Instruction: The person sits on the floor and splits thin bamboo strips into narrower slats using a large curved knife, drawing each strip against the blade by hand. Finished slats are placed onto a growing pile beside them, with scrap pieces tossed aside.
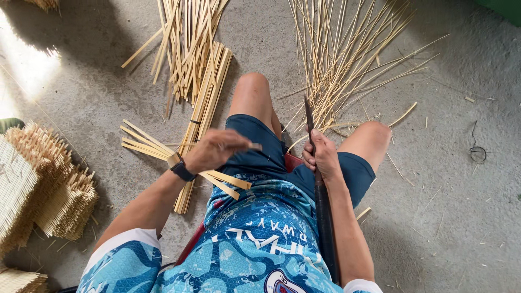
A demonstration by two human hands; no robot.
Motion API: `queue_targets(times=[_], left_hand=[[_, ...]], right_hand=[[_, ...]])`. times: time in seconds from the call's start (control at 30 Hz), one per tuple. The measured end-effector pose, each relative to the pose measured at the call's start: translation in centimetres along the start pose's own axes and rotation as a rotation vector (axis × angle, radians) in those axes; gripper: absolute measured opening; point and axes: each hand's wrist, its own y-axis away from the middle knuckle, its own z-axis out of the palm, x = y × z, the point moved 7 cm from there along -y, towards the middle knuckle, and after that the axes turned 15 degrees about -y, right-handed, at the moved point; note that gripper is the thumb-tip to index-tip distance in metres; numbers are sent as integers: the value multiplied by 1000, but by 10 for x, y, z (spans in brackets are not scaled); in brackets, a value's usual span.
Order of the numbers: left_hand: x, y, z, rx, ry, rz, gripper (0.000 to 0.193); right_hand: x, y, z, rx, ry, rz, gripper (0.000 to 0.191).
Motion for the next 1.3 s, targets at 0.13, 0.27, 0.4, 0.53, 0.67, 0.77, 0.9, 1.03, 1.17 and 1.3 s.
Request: queue_targets(times=[0.13,0.27,0.4,0.53,0.67,0.77,0.9,1.03,1.17,1.3], left_hand=[[44,-44,-53,411,-278,292,19],[90,-88,-75,642,-250,416,26],[128,-115,-74,557,-109,504,37],[141,-129,-60,545,92,441,35],[137,-132,-46,551,166,418,32],[132,-131,-43,541,117,413,30],[130,-131,-43,513,121,389,28],[132,-131,-41,513,124,396,28],[133,-129,-39,499,127,392,26],[139,-126,-41,536,52,417,24]], right_hand=[[-48,35,56,-117,17,-136,47],[-94,87,117,-302,68,-314,51],[-120,124,152,-386,-42,-344,55],[-130,138,162,-383,86,-404,58],[-131,138,160,-394,184,-450,59],[-128,135,153,-364,185,-440,59],[-125,134,151,-418,144,-435,58],[-124,132,148,-412,157,-459,56],[-122,131,145,-397,208,-486,56],[-119,127,139,-384,167,-494,55]])
